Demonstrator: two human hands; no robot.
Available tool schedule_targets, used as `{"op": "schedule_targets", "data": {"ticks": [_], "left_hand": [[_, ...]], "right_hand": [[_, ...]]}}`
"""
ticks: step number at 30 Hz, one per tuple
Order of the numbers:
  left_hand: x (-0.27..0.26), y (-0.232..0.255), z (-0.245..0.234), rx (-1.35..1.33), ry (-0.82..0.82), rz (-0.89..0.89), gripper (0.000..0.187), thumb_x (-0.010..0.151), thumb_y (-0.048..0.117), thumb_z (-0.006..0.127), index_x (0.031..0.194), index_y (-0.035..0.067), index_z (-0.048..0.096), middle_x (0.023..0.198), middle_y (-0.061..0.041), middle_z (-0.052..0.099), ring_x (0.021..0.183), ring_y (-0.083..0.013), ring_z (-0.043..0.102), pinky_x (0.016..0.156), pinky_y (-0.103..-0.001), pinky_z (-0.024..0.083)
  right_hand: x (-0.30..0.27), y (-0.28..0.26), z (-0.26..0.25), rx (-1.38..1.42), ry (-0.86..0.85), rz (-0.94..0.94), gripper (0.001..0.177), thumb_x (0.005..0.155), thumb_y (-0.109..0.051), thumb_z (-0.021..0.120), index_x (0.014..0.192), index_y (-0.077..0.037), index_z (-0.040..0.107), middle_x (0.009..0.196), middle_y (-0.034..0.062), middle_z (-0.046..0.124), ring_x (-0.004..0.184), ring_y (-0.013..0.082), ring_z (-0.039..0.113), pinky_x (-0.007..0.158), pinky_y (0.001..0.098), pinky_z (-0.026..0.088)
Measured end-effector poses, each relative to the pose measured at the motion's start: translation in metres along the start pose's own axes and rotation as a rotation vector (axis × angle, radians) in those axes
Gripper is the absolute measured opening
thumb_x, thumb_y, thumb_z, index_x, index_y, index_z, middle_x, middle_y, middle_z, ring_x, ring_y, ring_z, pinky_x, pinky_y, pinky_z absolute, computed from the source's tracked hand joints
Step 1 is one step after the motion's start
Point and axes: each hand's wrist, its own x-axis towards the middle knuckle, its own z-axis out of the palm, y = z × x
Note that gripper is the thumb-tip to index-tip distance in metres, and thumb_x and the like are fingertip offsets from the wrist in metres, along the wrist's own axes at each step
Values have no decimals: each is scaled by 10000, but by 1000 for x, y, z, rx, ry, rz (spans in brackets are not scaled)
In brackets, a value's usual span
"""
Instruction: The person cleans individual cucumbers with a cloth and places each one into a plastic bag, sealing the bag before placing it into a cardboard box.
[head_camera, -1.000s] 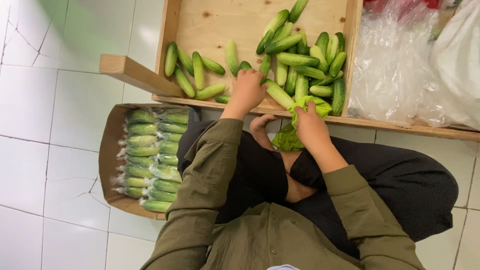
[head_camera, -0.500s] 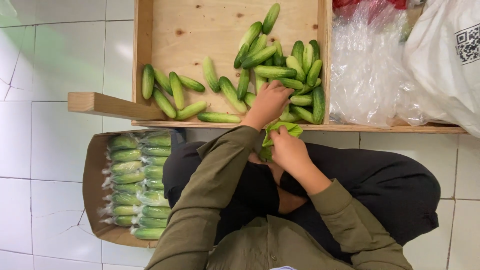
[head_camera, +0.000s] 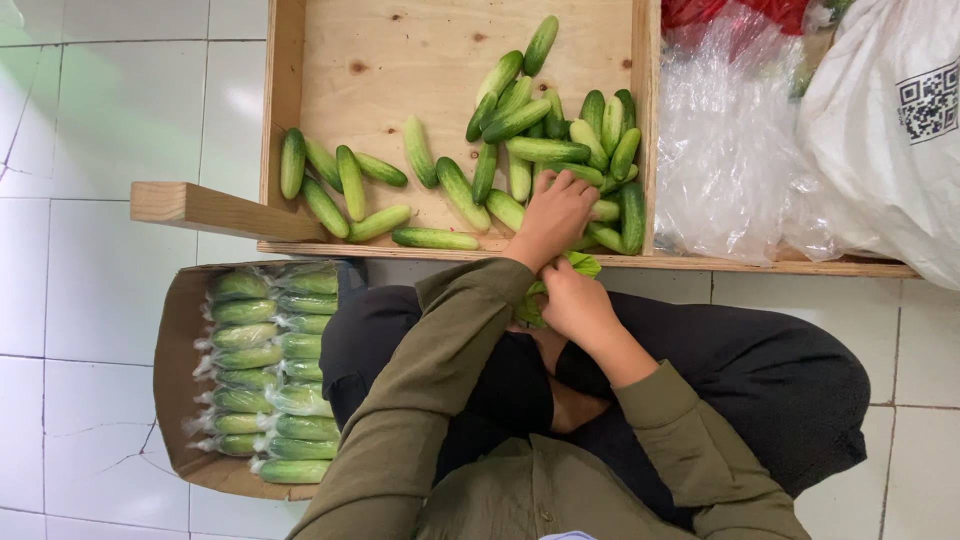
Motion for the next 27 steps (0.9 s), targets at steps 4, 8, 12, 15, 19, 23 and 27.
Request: {"op": "schedule_targets", "data": {"ticks": [4, 8, 12, 15, 19, 23, 27], "left_hand": [[6, 10, -56, -616, -124, -248, 379, 1003, 321, 625, 1236, 41, 519, 1156, -264, 626, 1083, -452, 678, 947, -553, 534], [2, 9, -139, -1109, 136, -343, 285, 1093, 301, 497, 1243, 61, 471, 1231, -272, 677, 1150, -477, 656, 962, -591, 522], [-22, 10, -200, -1359, 487, -339, 309, 1156, 315, 377, 1310, 111, 551, 1022, -145, 726, 998, -193, 667, 906, -416, 578], [-41, -1, -203, -1458, 601, -342, 389, 1156, 369, 301, 1212, 157, 622, 752, -50, 688, 734, -87, 668, 693, -250, 570], [-75, -19, -177, -1603, 602, -408, 429, 1138, 373, 308, 1163, 68, 609, 656, -99, 639, 583, -121, 628, 559, -247, 514], [-86, -8, -151, -1688, 618, -479, 339, 1131, 331, 325, 1179, 42, 494, 708, -145, 647, 594, -152, 625, 551, -263, 478], [-95, 14, -146, -1584, 667, -704, 440, 1121, 329, 414, 1126, 23, 730, 1050, -153, 676, 973, -157, 616, 888, -329, 520]], "right_hand": [[-6, -8, -22, 64, -1, 35, 410, 924, -161, 637, 1240, 99, 649, 1191, 332, 611, 786, 456, 735, 645, 545, 602], [-1, 8, -8, 203, 213, 23, 422, 950, -258, 670, 1323, -63, 636, 1272, 257, 626, 1083, 485, 675, 855, 577, 569], [-1, 18, -5, 727, 410, -121, 449, 951, -76, 706, 1359, 16, 543, 1184, 270, 617, 973, 421, 693, 647, 452, 537], [-7, 15, -4, 1066, 484, -310, 506, 957, -67, 709, 1390, -2, 455, 1204, 174, 627, 1014, 193, 659, 629, 245, 563], [-22, 12, -13, 1130, 609, -455, 435, 981, -138, 683, 1319, 52, 485, 1102, 181, 626, 823, 130, 674, 496, 206, 552], [-40, -15, -15, 1134, 735, -614, 327, 1023, -213, 573, 1105, 96, 645, 941, 194, 637, 723, 120, 608, 450, 232, 455], [-54, -48, -21, 934, 735, -769, 158, 881, -52, 779, 994, 59, 780, 950, 216, 619, 673, 189, 594, 533, 292, 504]]}}
